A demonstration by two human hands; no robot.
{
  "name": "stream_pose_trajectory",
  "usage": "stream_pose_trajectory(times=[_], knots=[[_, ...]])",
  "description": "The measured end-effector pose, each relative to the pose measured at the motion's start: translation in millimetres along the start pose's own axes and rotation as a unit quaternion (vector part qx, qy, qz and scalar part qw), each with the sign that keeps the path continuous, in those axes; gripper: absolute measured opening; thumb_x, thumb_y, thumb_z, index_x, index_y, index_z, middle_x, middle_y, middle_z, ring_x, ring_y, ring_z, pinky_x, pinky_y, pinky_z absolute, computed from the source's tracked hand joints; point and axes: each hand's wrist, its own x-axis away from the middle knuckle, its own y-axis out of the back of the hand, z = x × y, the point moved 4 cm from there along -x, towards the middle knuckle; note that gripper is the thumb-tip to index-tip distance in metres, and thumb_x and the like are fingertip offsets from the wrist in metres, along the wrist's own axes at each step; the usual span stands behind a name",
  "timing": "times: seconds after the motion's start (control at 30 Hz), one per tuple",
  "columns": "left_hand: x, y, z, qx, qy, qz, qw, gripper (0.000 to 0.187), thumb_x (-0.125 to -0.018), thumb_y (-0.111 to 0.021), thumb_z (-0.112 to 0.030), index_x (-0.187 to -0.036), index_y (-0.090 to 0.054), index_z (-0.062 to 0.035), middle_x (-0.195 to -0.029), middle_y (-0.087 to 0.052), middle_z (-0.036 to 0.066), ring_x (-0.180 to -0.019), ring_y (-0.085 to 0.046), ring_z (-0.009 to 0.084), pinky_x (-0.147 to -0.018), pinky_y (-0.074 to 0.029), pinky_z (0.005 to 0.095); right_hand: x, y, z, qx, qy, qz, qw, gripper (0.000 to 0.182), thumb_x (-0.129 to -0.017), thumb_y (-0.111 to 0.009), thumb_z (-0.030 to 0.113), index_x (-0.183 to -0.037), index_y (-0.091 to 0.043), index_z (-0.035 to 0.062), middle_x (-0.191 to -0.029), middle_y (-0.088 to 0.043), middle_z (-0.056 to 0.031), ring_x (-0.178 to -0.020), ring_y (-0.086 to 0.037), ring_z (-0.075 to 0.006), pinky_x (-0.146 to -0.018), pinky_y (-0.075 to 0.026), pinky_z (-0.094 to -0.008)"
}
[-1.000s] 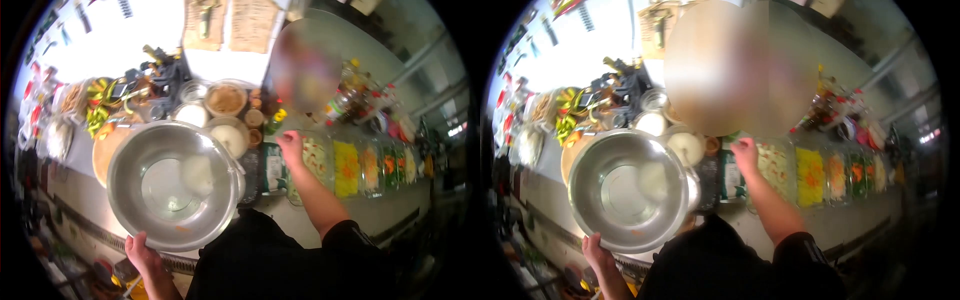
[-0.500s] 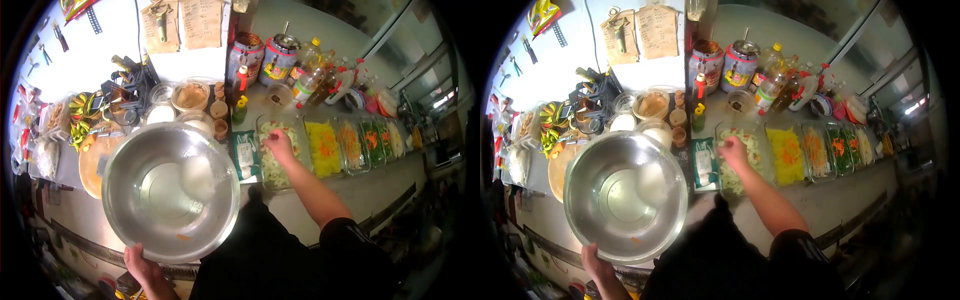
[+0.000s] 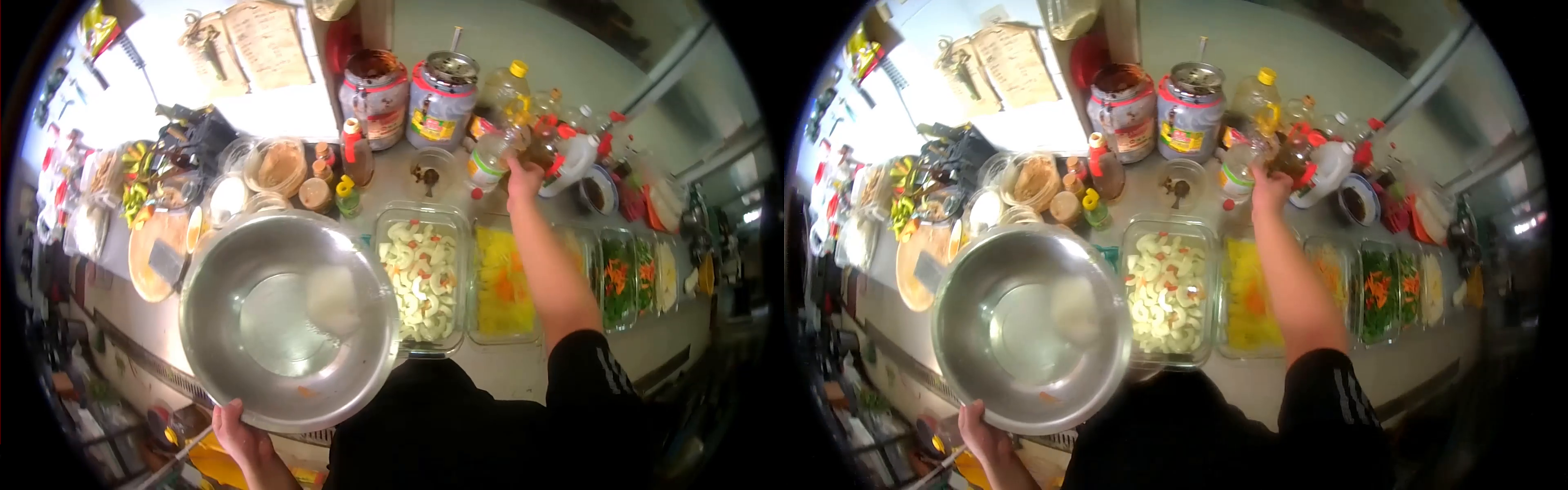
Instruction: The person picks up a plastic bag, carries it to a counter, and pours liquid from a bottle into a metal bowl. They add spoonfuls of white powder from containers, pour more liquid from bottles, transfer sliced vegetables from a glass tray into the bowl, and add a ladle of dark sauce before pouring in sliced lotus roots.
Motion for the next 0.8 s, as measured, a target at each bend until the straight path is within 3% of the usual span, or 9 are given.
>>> stream_pose_trajectory(times=[0.03,0.07,0.1,0.13,0.23,0.33,0.53,0.7,0.8], knots=[[8,-1,5,0.014,0.01,-0.007,1.0,0.02,-0.076,-0.052,-0.002,-0.094,-0.057,0.0039,-0.088,-0.061,0.01,-0.079,-0.059,0.0206,-0.074,-0.048,0.0301,20,-7,-2,-0.007,0.039,0.014,0.999,0.042,-0.069,-0.078,0.019,-0.092,-0.049,0.0,-0.084,-0.052,-0.0074,-0.071,-0.052,-0.0203,-0.07,-0.047,-0.0344],[15,-4,8,0.03,0.019,-0.013,0.999,0.019,-0.076,-0.051,-0.002,-0.094,-0.056,0.0038,-0.087,-0.061,0.01,-0.079,-0.059,0.0206,-0.074,-0.047,0.0299,62,-16,24,-0.006,0.038,0.086,0.996,0.038,-0.07,-0.077,0.017,-0.092,-0.05,0.0022,-0.083,-0.052,-0.0059,-0.071,-0.051,-0.0168,-0.067,-0.046,-0.0326],[25,-9,6,0.033,0.023,-0.022,0.999,0.019,-0.076,-0.05,-0.001,-0.093,-0.056,0.0041,-0.088,-0.06,0.01,-0.079,-0.059,0.0207,-0.075,-0.047,0.0298,83,-38,2,-0.022,0.07,0.199,0.977,0.038,-0.071,-0.077,0.016,-0.096,-0.052,0.0036,-0.083,-0.052,-0.005,-0.072,-0.051,-0.0155,-0.07,-0.047,-0.0333],[31,-5,6,0.032,0.018,-0.035,0.999,0.019,-0.076,-0.05,-0.001,-0.093,-0.056,0.0041,-0.088,-0.06,0.01,-0.079,-0.059,0.0207,-0.075,-0.047,0.0298,111,-59,-7,0.065,0.152,0.289,0.943,0.043,-0.07,-0.079,0.018,-0.102,-0.053,0.0035,-0.088,-0.056,-0.0063,-0.079,-0.054,-0.0174,-0.075,-0.048,-0.034],[43,8,4,0.026,-0.003,-0.052,0.998,0.021,-0.076,-0.049,0.0,-0.095,-0.056,0.0054,-0.089,-0.061,0.011,-0.08,-0.059,0.021,-0.076,-0.047,0.0301,187,-122,-3,0.107,0.181,0.431,0.877,0.06,-0.065,-0.081,0.024,-0.114,-0.052,0.0038,-0.103,-0.06,-0.0144,-0.097,-0.058,-0.0286,-0.086,-0.047,-0.0373],[51,14,-3,0.01,-0.02,-0.045,0.999,0.022,-0.076,-0.048,0.001,-0.096,-0.055,0.0065,-0.09,-0.061,0.011,-0.081,-0.06,0.0212,-0.076,-0.048,0.0302,223,-179,-4,0.139,0.213,0.426,0.868,0.066,-0.066,-0.08,0.023,-0.12,-0.049,0.0043,-0.114,-0.058,-0.0162,-0.105,-0.058,-0.0303,-0.09,-0.047,-0.0383],[72,28,-15,0.036,-0.056,-0.109,0.992,0.023,-0.076,-0.048,0.001,-0.096,-0.055,0.0065,-0.089,-0.061,0.011,-0.08,-0.061,0.0208,-0.077,-0.049,0.0301,235,-221,-4,0.241,0.176,0.446,0.844,0.066,-0.062,-0.078,0.03,-0.118,-0.05,0.0063,-0.106,-0.062,-0.0183,-0.101,-0.06,-0.0347,-0.085,-0.048,-0.0411],[65,55,-7,0.016,-0.057,-0.125,0.99,0.018,-0.079,-0.047,-0.004,-0.093,-0.055,0.0047,-0.087,-0.059,0.012,-0.079,-0.058,0.0206,-0.075,-0.047,0.0309,236,-211,4,0.163,0.138,0.44,0.872,0.06,-0.063,-0.077,0.025,-0.114,-0.049,0.007,-0.101,-0.064,-0.0164,-0.096,-0.062,-0.0332,-0.081,-0.048,-0.0391],[55,62,-3,0.054,-0.029,-0.097,0.993,0.026,-0.076,-0.049,0.0,-0.099,-0.057,0.0088,-0.091,-0.063,0.013,-0.081,-0.061,0.0212,-0.076,-0.048,0.0295,242,-197,37,0.11,0.183,0.424,0.88,0.059,-0.061,-0.077,0.02,-0.112,-0.049,0.0077,-0.099,-0.063,-0.0172,-0.095,-0.061,-0.0367,-0.082,-0.048,-0.0422]])
